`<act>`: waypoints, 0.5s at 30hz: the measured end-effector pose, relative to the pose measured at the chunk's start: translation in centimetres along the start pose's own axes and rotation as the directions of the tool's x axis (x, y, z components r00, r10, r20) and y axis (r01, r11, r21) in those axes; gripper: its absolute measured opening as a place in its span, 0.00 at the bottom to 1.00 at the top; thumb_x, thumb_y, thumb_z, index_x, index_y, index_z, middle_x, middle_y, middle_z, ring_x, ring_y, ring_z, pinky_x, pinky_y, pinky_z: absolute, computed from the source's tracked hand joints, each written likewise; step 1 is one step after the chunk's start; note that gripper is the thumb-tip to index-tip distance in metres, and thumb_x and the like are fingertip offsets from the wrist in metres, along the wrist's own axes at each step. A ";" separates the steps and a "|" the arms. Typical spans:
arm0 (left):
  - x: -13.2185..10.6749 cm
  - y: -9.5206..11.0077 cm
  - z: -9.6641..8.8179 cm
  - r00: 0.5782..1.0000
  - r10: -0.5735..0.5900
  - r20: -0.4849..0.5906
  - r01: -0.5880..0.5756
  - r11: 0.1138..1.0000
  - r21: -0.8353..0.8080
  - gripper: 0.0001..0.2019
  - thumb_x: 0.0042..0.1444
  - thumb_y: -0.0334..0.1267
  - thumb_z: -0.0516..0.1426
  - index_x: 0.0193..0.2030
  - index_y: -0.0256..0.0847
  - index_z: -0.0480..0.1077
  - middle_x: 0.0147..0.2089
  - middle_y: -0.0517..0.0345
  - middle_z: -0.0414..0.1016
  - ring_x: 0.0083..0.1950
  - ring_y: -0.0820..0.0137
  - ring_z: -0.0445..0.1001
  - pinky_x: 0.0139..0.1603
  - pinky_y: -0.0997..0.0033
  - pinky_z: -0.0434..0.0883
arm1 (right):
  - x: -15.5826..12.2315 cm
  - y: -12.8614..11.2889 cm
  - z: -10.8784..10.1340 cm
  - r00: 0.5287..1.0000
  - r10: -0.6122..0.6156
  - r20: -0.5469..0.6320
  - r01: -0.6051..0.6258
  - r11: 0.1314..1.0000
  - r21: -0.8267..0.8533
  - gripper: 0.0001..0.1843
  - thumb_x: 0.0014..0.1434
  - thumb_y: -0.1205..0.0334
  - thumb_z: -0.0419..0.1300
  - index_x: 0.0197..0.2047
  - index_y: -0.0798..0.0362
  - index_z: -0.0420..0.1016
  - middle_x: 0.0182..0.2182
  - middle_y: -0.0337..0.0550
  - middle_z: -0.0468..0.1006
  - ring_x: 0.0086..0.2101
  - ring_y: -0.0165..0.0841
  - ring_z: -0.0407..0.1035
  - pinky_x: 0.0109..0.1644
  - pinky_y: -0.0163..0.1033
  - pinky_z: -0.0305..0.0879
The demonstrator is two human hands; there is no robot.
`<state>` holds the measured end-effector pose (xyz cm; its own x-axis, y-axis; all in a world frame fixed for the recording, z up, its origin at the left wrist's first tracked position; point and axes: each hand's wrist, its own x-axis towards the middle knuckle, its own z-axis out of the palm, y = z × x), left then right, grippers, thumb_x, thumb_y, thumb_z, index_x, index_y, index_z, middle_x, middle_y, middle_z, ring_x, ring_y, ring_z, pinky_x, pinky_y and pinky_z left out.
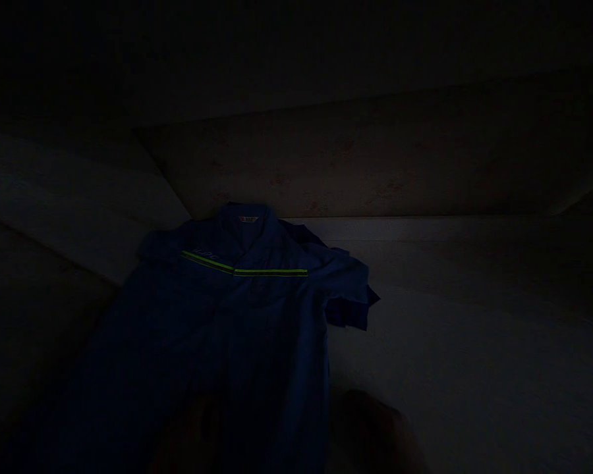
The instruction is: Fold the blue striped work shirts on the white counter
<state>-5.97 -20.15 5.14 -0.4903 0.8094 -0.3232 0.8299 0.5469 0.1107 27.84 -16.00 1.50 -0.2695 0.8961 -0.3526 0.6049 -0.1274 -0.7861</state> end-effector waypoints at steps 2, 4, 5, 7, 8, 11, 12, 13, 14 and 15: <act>0.0 0.1 0.0 1.000 0.009 0.008 -0.009 1.000 0.003 0.25 0.63 0.48 0.42 0.51 0.42 0.75 0.51 0.46 0.79 0.49 0.58 0.77 0.50 0.57 0.70 | -0.1 -0.2 -0.1 1.000 0.003 0.012 -0.003 1.000 -0.012 0.23 0.64 0.47 0.45 0.47 0.47 0.78 0.44 0.44 0.82 0.43 0.36 0.76 0.44 0.35 0.68; 0.0 0.1 0.0 1.000 0.017 0.000 -0.017 1.000 0.003 0.24 0.62 0.47 0.42 0.51 0.42 0.75 0.50 0.47 0.79 0.47 0.58 0.78 0.50 0.58 0.70 | -0.2 -0.4 -0.2 1.000 0.006 0.022 -0.006 1.000 -0.014 0.23 0.64 0.48 0.45 0.47 0.47 0.78 0.44 0.44 0.82 0.42 0.36 0.76 0.43 0.35 0.68; -0.1 0.1 0.0 1.000 0.017 -0.005 -0.017 1.000 0.004 0.24 0.62 0.47 0.42 0.51 0.42 0.75 0.50 0.47 0.79 0.47 0.59 0.78 0.50 0.58 0.70 | -0.2 -0.5 -0.2 1.000 0.006 0.024 -0.005 1.000 -0.010 0.23 0.64 0.48 0.45 0.47 0.47 0.77 0.44 0.44 0.82 0.43 0.36 0.76 0.44 0.35 0.68; -0.1 0.1 0.2 1.000 0.011 -0.020 -0.011 1.000 0.010 0.24 0.62 0.48 0.42 0.51 0.42 0.75 0.50 0.47 0.80 0.47 0.59 0.78 0.50 0.58 0.70 | -0.3 -0.5 -0.2 1.000 0.001 0.017 -0.001 1.000 -0.001 0.23 0.64 0.48 0.45 0.48 0.47 0.77 0.45 0.44 0.81 0.43 0.35 0.76 0.44 0.35 0.68; -0.1 0.0 0.3 1.000 0.008 -0.026 -0.007 1.000 0.013 0.24 0.62 0.48 0.42 0.51 0.42 0.75 0.50 0.47 0.80 0.47 0.59 0.78 0.49 0.58 0.71 | -0.3 -0.5 -0.1 1.000 -0.002 0.012 0.002 1.000 0.002 0.23 0.65 0.48 0.45 0.48 0.48 0.77 0.45 0.44 0.81 0.43 0.36 0.76 0.45 0.35 0.68; -0.1 -0.2 0.5 0.998 0.028 -0.053 -0.027 1.000 0.017 0.24 0.63 0.48 0.43 0.51 0.42 0.75 0.50 0.47 0.79 0.46 0.59 0.78 0.48 0.59 0.71 | -0.4 -0.2 0.0 1.000 -0.005 0.001 0.005 1.000 0.024 0.23 0.64 0.47 0.46 0.48 0.47 0.77 0.44 0.45 0.81 0.43 0.36 0.76 0.45 0.36 0.68; -0.1 -0.3 0.5 0.997 0.042 -0.065 -0.041 0.999 0.017 0.23 0.63 0.47 0.43 0.50 0.42 0.75 0.50 0.47 0.80 0.46 0.60 0.78 0.48 0.60 0.71 | -0.5 -0.3 0.0 1.000 -0.009 -0.007 0.009 0.999 0.049 0.22 0.64 0.47 0.47 0.49 0.47 0.77 0.45 0.46 0.81 0.44 0.37 0.75 0.46 0.37 0.68; -0.1 -0.3 0.4 0.996 0.053 -0.073 -0.052 0.998 0.017 0.23 0.63 0.47 0.43 0.50 0.42 0.75 0.50 0.47 0.80 0.46 0.60 0.78 0.47 0.60 0.71 | -0.5 -0.3 -0.2 1.000 -0.009 -0.014 0.011 0.996 0.089 0.22 0.64 0.47 0.48 0.49 0.48 0.77 0.46 0.46 0.81 0.45 0.38 0.74 0.48 0.38 0.67; 0.0 -0.3 0.3 0.995 0.062 -0.075 -0.061 0.998 0.018 0.23 0.63 0.47 0.43 0.49 0.42 0.76 0.49 0.47 0.80 0.45 0.61 0.78 0.47 0.61 0.71 | -0.5 -0.5 -0.4 1.000 0.002 -0.020 0.001 0.989 0.147 0.22 0.63 0.47 0.49 0.50 0.48 0.77 0.46 0.46 0.80 0.46 0.38 0.74 0.48 0.38 0.68; -0.1 -0.2 0.1 0.995 0.070 -0.072 -0.068 0.998 0.017 0.23 0.63 0.46 0.43 0.48 0.42 0.76 0.48 0.48 0.81 0.45 0.61 0.79 0.47 0.61 0.71 | -0.3 -0.8 -0.9 0.999 0.026 -0.022 -0.021 0.974 0.226 0.23 0.63 0.46 0.50 0.51 0.49 0.76 0.47 0.47 0.80 0.45 0.38 0.74 0.47 0.39 0.69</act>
<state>-6.10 -20.32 5.08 -0.4492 0.8588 -0.2464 0.8660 0.4864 0.1162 28.14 -15.82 2.66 -0.2366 0.9018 -0.3618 0.4255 -0.2386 -0.8729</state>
